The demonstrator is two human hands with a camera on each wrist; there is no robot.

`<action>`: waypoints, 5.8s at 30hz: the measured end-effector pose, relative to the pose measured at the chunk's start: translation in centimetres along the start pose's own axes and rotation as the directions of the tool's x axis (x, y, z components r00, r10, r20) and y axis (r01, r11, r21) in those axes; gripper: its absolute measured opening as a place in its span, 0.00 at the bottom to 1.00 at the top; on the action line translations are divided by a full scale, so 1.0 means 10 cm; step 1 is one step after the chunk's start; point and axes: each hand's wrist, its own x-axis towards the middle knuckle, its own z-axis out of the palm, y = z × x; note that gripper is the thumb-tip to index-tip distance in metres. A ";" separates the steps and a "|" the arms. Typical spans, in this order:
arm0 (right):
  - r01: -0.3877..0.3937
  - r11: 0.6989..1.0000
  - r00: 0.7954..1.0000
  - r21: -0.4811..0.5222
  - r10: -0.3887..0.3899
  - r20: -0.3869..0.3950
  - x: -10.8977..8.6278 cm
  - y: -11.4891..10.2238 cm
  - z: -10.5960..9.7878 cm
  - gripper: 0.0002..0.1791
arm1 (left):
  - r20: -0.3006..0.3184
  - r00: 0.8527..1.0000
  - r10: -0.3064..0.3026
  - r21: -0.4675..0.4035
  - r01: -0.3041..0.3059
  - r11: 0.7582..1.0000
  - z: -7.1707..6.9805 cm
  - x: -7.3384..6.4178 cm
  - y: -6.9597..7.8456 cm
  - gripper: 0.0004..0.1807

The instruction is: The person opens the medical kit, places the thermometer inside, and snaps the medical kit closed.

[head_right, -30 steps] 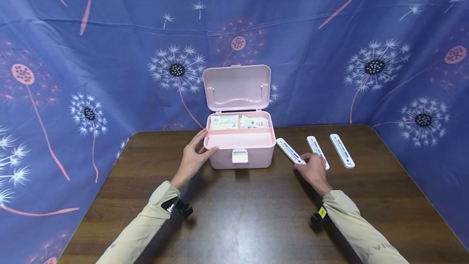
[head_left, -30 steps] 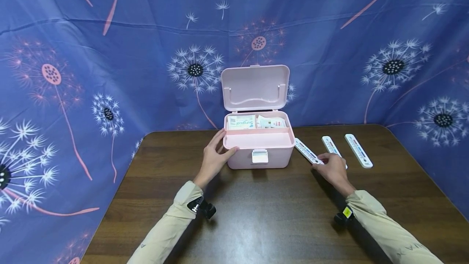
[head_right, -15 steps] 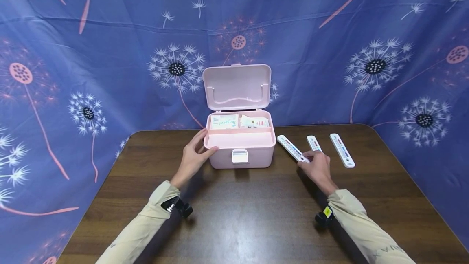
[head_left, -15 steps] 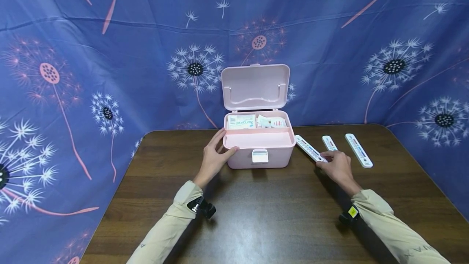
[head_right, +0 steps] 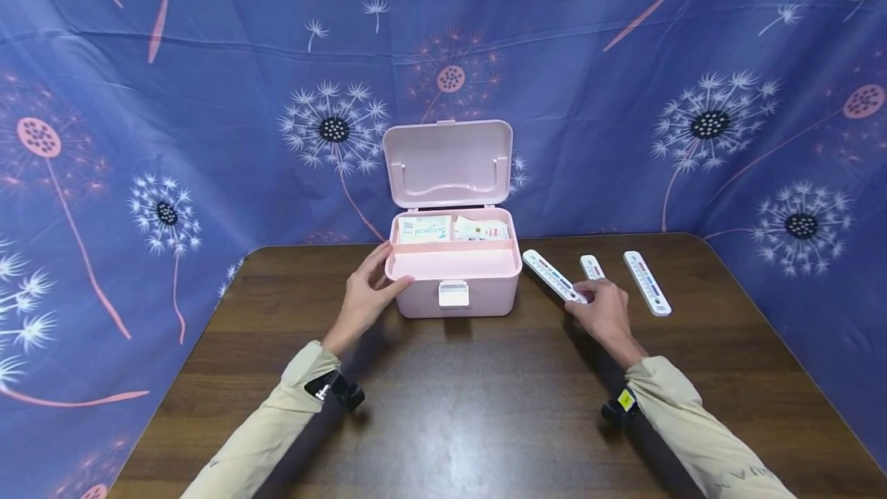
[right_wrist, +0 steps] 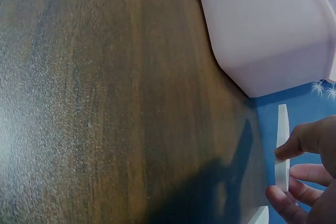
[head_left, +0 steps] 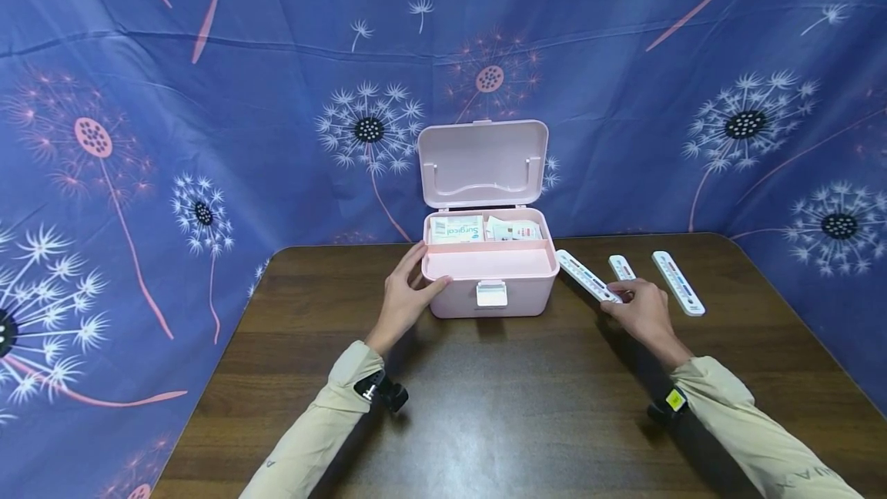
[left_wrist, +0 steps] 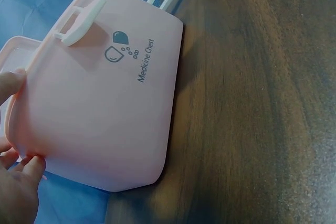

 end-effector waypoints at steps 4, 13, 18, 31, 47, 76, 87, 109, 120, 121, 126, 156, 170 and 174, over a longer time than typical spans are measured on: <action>0.019 1.000 1.000 -0.001 -0.019 -0.003 0.01 -0.02 -0.05 0.16 | 0.007 1.000 -0.005 -0.010 0.006 1.000 -0.01 -0.01 0.03 0.38; 0.013 1.000 1.000 0.014 -0.013 0.002 0.04 -0.10 -0.16 0.17 | -0.009 1.000 -0.006 0.004 0.006 1.000 0.02 0.04 -0.20 0.39; 0.010 1.000 1.000 0.014 -0.009 -0.007 0.06 -0.11 -0.21 0.17 | -0.030 0.999 -0.015 0.020 0.015 1.000 0.03 0.07 -0.33 0.40; 0.031 1.000 0.999 0.001 -0.031 -0.031 0.10 -0.12 -0.31 0.17 | -0.006 1.000 -0.008 0.003 0.008 1.000 0.01 0.03 -0.16 0.39; 0.076 0.997 0.997 -0.002 -0.076 -0.016 0.13 -0.18 -0.43 0.15 | 0.007 1.000 -0.014 0.010 0.014 1.000 -0.01 0.00 0.01 0.37; 0.134 0.989 0.991 0.060 -0.135 0.012 0.17 -0.28 -0.56 0.15 | -0.011 1.000 -0.001 0.007 0.002 1.000 0.02 0.05 -0.27 0.39; 0.174 0.977 0.985 0.126 -0.175 -0.007 0.18 -0.33 -0.57 0.15 | -0.005 1.000 0.009 0.015 -0.008 1.000 0.01 -0.01 0.02 0.37; 0.238 0.962 0.970 0.136 -0.243 0.019 0.21 -0.45 -0.56 0.15 | 0.001 1.000 0.018 0.010 -0.018 1.000 0.01 -0.01 0.01 0.37; 0.260 0.957 0.963 0.128 -0.267 0.037 0.21 -0.52 -0.56 0.13 | 0.001 1.000 0.012 0.011 -0.012 1.000 0.00 -0.02 0.02 0.37; 0.262 0.957 0.962 0.127 -0.269 0.041 0.22 -0.52 -0.57 0.13 | 0.002 1.000 0.011 0.011 -0.011 1.000 0.00 -0.02 0.02 0.37; 0.266 0.954 0.959 0.137 -0.276 0.058 0.23 -0.55 -0.58 0.13 | 0.003 1.000 0.010 0.010 -0.010 1.000 -0.01 -0.03 0.02 0.37; 0.350 0.929 0.928 0.122 -0.362 0.088 0.35 -0.60 -0.49 0.14 | -0.001 1.000 0.022 -0.005 -0.022 1.000 -0.01 -0.01 0.01 0.37; 0.366 0.923 0.916 0.121 -0.380 0.129 0.41 -0.61 -0.45 0.14 | 0.001 1.000 0.020 0.013 -0.020 1.000 -0.01 0.00 -0.02 0.37; 0.345 0.930 0.918 0.125 -0.362 0.163 0.42 -0.62 -0.44 0.15 | 0.000 1.000 0.019 0.001 -0.019 1.000 -0.01 0.00 -0.04 0.37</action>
